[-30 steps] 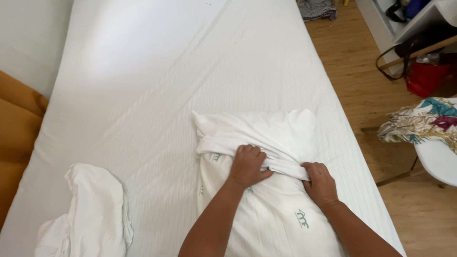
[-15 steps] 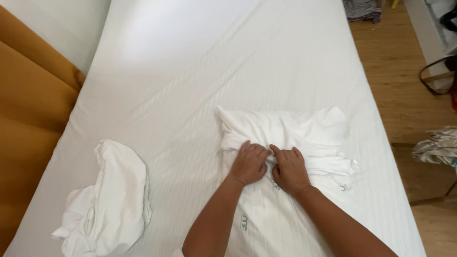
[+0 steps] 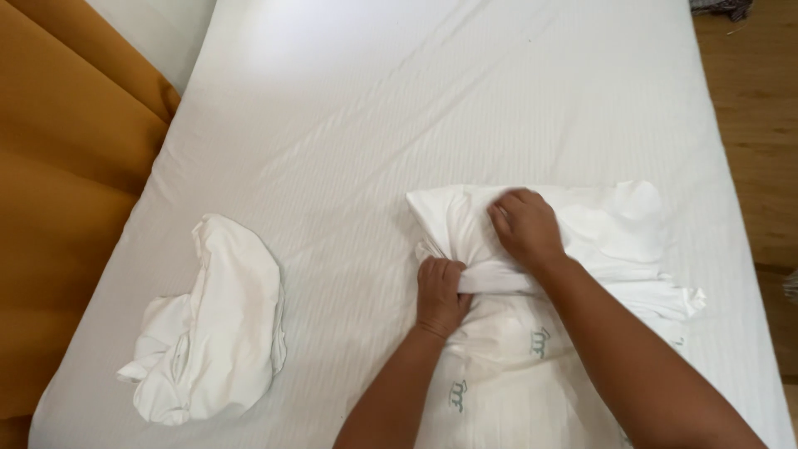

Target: The person inserts a white pillow into a white pillowcase on a bed, smoothing and adjusting the fabric to fit. They then place a dark blue pillow with a moon and star pattern on the bed and begin inserting it into a white pillowcase.

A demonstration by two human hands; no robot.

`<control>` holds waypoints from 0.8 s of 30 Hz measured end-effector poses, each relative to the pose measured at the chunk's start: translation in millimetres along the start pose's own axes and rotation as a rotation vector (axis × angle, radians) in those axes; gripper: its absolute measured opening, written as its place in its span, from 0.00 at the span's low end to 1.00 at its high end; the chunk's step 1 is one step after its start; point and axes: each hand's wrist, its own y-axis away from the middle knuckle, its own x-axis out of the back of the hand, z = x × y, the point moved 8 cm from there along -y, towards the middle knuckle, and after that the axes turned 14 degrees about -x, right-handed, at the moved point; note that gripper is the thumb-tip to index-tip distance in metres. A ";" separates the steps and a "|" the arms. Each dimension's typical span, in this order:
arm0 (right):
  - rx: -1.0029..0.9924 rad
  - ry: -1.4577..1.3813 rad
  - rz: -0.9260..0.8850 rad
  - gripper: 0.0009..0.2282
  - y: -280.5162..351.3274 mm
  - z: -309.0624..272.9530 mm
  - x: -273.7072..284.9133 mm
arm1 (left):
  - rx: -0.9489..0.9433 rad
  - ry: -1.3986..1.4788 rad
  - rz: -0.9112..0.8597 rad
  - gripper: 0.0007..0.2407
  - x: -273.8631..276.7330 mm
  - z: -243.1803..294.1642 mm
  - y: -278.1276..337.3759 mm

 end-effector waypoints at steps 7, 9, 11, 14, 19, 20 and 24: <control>0.083 0.489 -0.168 0.20 -47.8 -41.8 -39.9 | 0.055 -0.007 -0.020 0.19 -5.6 -18.3 8.4; -0.214 0.568 -0.595 0.28 -38.3 -16.8 -54.3 | 0.135 0.028 0.100 0.23 6.9 -29.6 -0.8; -0.229 0.502 -0.539 0.28 -41.9 -9.1 -38.3 | 0.186 -0.008 0.127 0.20 -3.7 -51.3 0.4; -0.273 0.399 -0.400 0.29 -44.4 10.4 -16.6 | 0.270 0.031 0.098 0.17 -19.3 -66.3 15.1; -0.433 0.345 -0.259 0.30 -52.2 30.6 2.4 | 0.357 0.209 0.005 0.13 -21.3 -54.3 58.0; -0.434 0.365 -0.249 0.30 -52.1 31.7 0.2 | 0.439 0.220 -0.048 0.12 -21.6 -52.3 64.1; -0.171 0.406 -0.112 0.28 -40.0 18.6 -21.9 | 0.374 0.137 0.024 0.17 3.8 -35.5 56.4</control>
